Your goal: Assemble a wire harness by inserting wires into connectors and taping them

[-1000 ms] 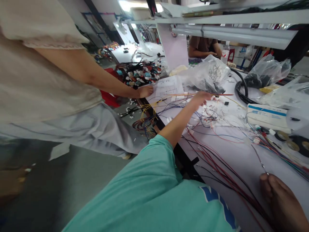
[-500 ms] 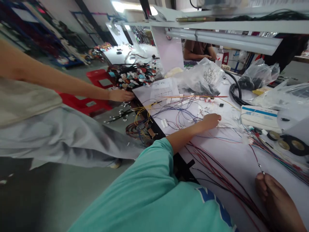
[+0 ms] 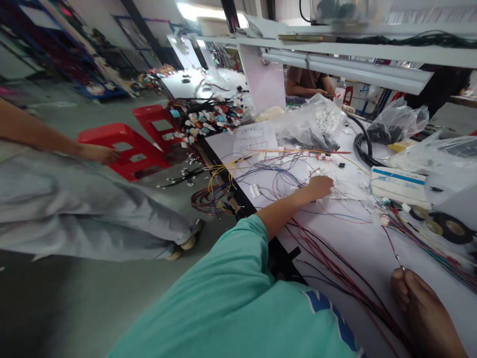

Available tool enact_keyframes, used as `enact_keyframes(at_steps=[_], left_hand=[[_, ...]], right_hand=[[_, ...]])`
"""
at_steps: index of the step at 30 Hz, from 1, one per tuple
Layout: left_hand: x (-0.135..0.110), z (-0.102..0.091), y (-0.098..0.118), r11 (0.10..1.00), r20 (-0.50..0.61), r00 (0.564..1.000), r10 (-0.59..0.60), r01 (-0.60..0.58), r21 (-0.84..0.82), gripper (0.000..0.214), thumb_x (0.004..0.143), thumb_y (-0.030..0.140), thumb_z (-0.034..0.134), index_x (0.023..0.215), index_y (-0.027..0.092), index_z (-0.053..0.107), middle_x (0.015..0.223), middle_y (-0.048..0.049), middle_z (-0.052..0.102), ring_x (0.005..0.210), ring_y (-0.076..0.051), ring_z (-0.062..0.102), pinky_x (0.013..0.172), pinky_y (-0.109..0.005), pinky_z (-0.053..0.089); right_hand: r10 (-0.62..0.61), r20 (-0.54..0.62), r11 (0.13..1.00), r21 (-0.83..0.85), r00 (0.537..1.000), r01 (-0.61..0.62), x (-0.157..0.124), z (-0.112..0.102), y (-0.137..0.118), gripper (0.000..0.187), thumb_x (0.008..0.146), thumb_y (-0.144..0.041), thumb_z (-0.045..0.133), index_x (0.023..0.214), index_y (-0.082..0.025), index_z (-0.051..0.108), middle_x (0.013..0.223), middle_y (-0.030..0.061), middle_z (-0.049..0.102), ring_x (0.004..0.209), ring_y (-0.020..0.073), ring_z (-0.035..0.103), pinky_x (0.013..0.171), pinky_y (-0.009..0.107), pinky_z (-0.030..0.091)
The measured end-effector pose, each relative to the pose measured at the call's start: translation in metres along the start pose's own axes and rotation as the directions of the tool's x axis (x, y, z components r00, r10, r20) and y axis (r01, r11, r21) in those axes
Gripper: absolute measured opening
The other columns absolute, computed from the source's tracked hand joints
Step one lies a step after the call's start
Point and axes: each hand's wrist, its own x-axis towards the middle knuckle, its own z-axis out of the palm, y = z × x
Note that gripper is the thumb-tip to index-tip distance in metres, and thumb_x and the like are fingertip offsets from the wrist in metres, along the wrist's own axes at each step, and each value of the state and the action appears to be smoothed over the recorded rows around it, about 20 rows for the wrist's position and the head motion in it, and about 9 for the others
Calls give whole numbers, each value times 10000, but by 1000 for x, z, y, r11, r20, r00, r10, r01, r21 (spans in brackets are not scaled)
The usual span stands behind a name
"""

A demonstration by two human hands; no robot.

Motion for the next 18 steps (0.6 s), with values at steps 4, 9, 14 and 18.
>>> enact_keyframes(at_steps=[4,9,14,18], left_hand=[[2,-4,-6,996,0,999,46,-46,-72,242,799,222,523,986,151,658,1079,-83,655,1049,-222,587,866,-303,459],[4,-9,-29,932,-26,996,89,-93,-350,270,799,185,510,1037,147,633,919,-47,675,729,-118,630,677,-211,482],[11,-8,-45,846,-114,984,-138,57,-530,271,790,133,469,1005,131,634,799,-50,651,615,-110,603,595,-206,462],[13,-13,-49,957,-129,983,-134,95,-275,224,758,132,490,866,157,685,873,-64,675,830,-181,628,779,-253,466]], right_hand=[[-18,0,1000,-2,1000,18,-3,2,-4,456,580,-584,725,673,-158,588,506,-33,386,443,66,346,390,199,303],[-30,42,999,30,999,29,-5,7,-9,456,581,-583,728,678,-151,619,499,-32,380,432,62,331,382,198,283],[-36,60,998,47,998,33,-4,8,-8,458,576,-587,729,675,-152,623,490,-35,379,424,62,325,374,200,281],[-28,61,998,56,998,24,-4,7,-7,446,596,-579,722,688,-152,630,502,-38,377,430,56,326,377,194,285]])
